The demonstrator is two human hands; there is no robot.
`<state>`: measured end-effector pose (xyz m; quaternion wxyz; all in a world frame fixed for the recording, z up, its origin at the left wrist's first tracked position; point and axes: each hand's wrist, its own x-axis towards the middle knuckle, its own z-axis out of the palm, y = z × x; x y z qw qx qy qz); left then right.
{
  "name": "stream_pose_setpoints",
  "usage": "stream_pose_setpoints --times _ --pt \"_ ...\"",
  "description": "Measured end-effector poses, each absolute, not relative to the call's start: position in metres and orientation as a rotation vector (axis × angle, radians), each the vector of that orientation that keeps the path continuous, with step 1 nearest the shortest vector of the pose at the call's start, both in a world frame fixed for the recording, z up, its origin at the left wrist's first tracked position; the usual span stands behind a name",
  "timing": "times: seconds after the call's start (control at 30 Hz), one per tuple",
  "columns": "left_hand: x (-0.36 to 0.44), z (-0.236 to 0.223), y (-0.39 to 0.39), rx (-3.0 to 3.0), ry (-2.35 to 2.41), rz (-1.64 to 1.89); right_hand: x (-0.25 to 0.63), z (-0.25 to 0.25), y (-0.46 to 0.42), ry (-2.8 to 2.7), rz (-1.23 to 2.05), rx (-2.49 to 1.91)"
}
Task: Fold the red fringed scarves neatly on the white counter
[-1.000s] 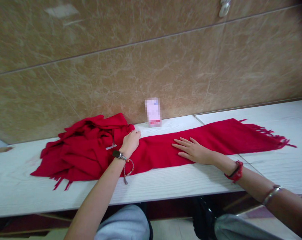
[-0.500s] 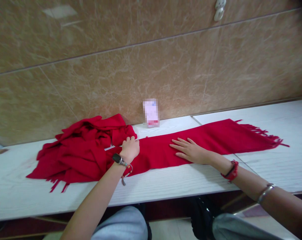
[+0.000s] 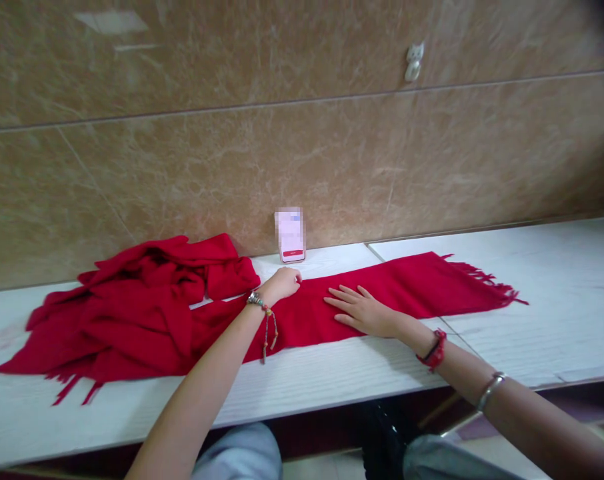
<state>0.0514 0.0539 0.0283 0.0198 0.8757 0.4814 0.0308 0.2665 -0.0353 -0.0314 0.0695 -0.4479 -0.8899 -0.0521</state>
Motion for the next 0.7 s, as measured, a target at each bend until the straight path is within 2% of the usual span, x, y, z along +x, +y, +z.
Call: stream_pose_setpoints --times 0.2,0.4,0.57,0.7 --pt "0.064 0.031 0.062 2.722 1.504 -0.013 0.265 -0.027 -0.036 -2.691 -0.132 -1.365" --pt "0.064 0.024 0.054 2.85 1.285 0.095 0.265 -0.028 -0.035 -2.69 -0.107 -1.366" --pt "0.055 0.022 0.079 2.669 1.346 0.16 0.265 -0.029 -0.035 -2.671 -0.119 -1.377" --pt "0.048 0.013 0.106 2.524 1.329 0.074 0.265 -0.028 -0.036 -2.653 -0.121 -1.378"
